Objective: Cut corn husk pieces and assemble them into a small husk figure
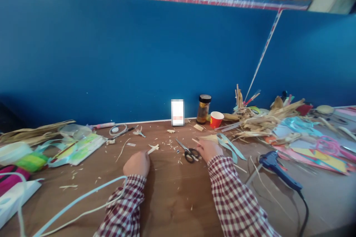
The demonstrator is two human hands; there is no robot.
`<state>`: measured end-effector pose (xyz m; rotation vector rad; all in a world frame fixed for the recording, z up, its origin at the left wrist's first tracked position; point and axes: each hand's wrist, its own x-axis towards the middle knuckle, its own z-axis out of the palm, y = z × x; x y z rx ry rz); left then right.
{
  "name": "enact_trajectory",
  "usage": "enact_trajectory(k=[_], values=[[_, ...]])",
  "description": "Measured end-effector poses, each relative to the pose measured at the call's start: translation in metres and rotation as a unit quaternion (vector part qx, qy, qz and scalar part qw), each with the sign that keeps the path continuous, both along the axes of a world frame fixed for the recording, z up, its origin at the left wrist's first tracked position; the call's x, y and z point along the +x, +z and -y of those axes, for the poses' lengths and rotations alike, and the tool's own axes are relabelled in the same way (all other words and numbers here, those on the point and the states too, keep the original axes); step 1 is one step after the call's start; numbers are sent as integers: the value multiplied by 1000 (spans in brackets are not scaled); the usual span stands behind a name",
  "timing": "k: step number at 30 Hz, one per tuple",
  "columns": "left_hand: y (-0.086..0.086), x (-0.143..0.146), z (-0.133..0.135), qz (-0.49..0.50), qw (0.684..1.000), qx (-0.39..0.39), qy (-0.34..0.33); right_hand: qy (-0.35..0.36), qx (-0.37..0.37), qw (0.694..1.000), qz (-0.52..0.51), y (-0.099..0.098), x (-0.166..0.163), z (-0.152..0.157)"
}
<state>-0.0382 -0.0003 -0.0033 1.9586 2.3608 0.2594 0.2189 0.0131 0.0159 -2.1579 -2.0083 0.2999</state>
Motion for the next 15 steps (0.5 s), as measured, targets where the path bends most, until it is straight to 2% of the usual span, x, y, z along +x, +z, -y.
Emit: enact_trajectory(k=[3, 7, 11, 15], values=[[2, 2, 1, 10, 1000, -3, 2, 7, -3, 1000, -4, -4, 3, -1], [2, 11, 3, 14, 999, 37, -19, 26, -6, 1000, -12, -10, 3, -2], [-8, 27, 8, 31, 991, 70, -112, 28, -22, 999, -18, -14, 2, -4], [-15, 52, 20, 74, 961, 71, -257, 14, -29, 999, -14, -16, 1, -6]])
